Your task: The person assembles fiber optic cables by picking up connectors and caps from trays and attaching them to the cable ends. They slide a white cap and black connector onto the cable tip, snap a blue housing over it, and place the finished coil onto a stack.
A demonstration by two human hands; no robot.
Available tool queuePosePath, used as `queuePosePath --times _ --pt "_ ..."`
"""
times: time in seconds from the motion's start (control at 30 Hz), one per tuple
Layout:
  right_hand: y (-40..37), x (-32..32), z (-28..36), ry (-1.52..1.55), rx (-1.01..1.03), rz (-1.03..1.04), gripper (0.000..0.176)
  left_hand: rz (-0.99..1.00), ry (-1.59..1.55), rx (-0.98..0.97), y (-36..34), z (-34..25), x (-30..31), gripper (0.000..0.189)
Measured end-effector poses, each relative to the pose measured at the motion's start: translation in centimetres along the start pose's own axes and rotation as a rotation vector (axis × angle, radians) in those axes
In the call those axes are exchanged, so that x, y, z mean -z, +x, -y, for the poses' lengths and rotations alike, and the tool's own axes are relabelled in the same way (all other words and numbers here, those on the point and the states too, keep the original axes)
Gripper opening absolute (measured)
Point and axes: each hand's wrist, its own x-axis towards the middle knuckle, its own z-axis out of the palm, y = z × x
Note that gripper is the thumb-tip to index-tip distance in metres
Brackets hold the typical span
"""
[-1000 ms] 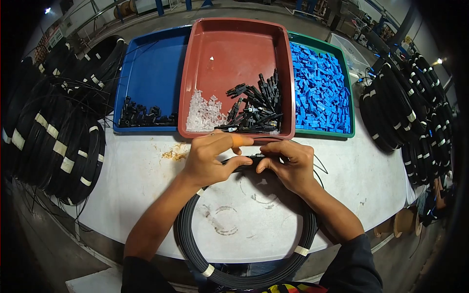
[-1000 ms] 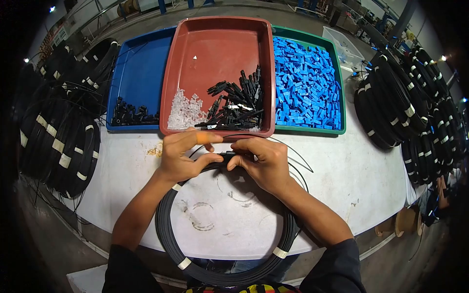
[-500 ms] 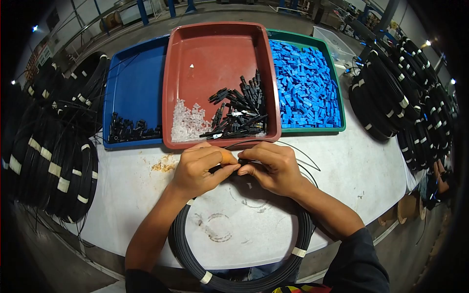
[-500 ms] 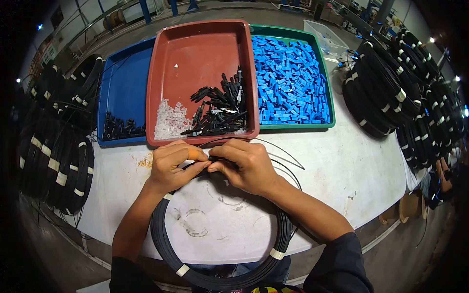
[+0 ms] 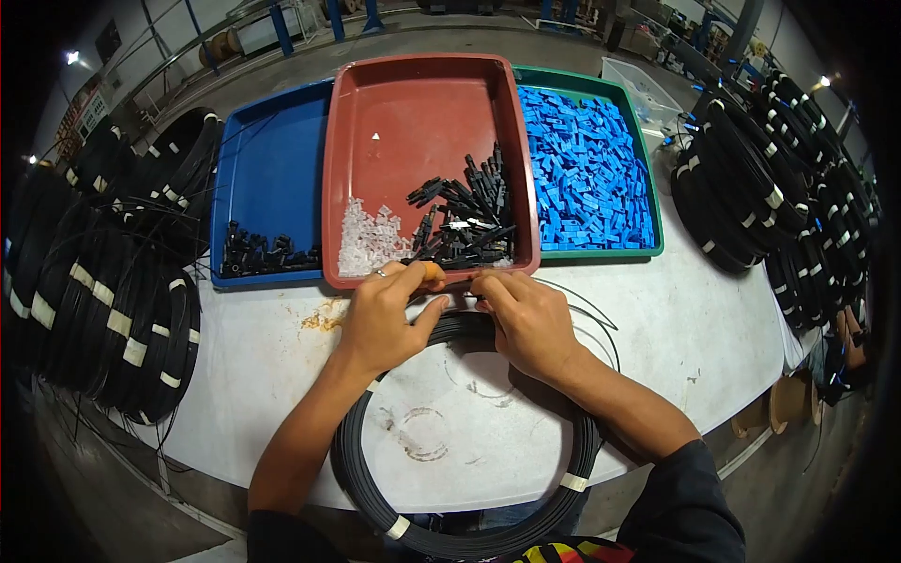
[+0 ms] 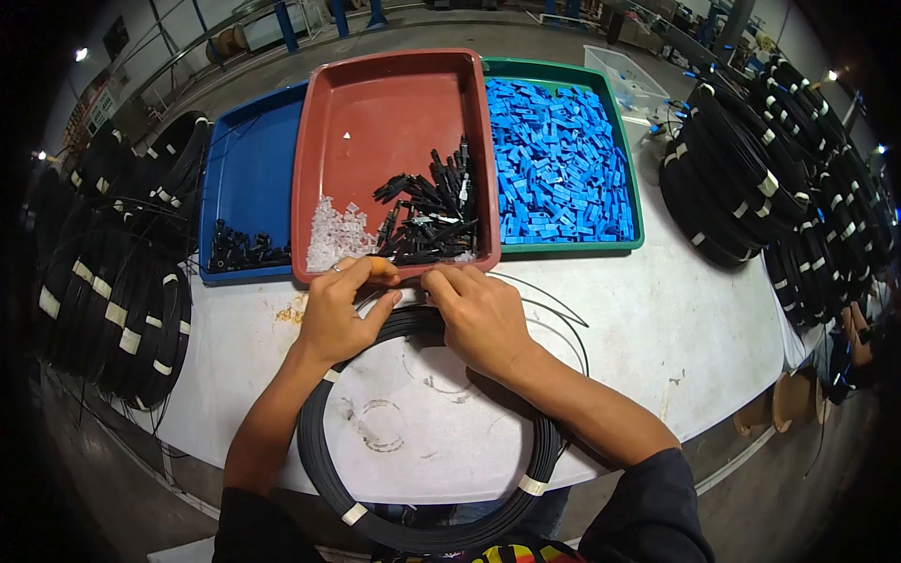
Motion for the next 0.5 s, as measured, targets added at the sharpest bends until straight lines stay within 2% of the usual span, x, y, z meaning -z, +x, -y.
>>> queuePosePath --times 0.07,0.13,0.2,0.37,0.43,0.5 --pt "-0.1 0.1 0.2 -0.024 -0.004 0.051 0.013 -0.002 0.022 -0.01 -0.2 -0.3 0.1 0.024" --pt "-0.1 0.4 0.7 -0.053 -0.059 0.107 0.012 0.083 0.043 -0.054 -0.2 -0.3 0.4 0.023" --pt "0.1 0.4 0.7 -0.08 -0.068 0.141 0.011 0.124 0.035 0.011 -0.4 0.0 0.0 0.02" --pt "0.3 0.5 0.6 0.161 -0.042 0.171 0.014 -0.127 0.005 -0.02 -0.2 0.2 1.1 0.01" --pt "0.6 0.8 0.5 0.327 -0.045 0.196 0.019 -0.136 0.018 -0.026 0.5 1.0 3.2 0.01" --pt "0.8 1.4 0.8 0.356 -0.046 0.204 0.018 -0.109 0.067 0.025 1.5 2.0 6.1 0.01"
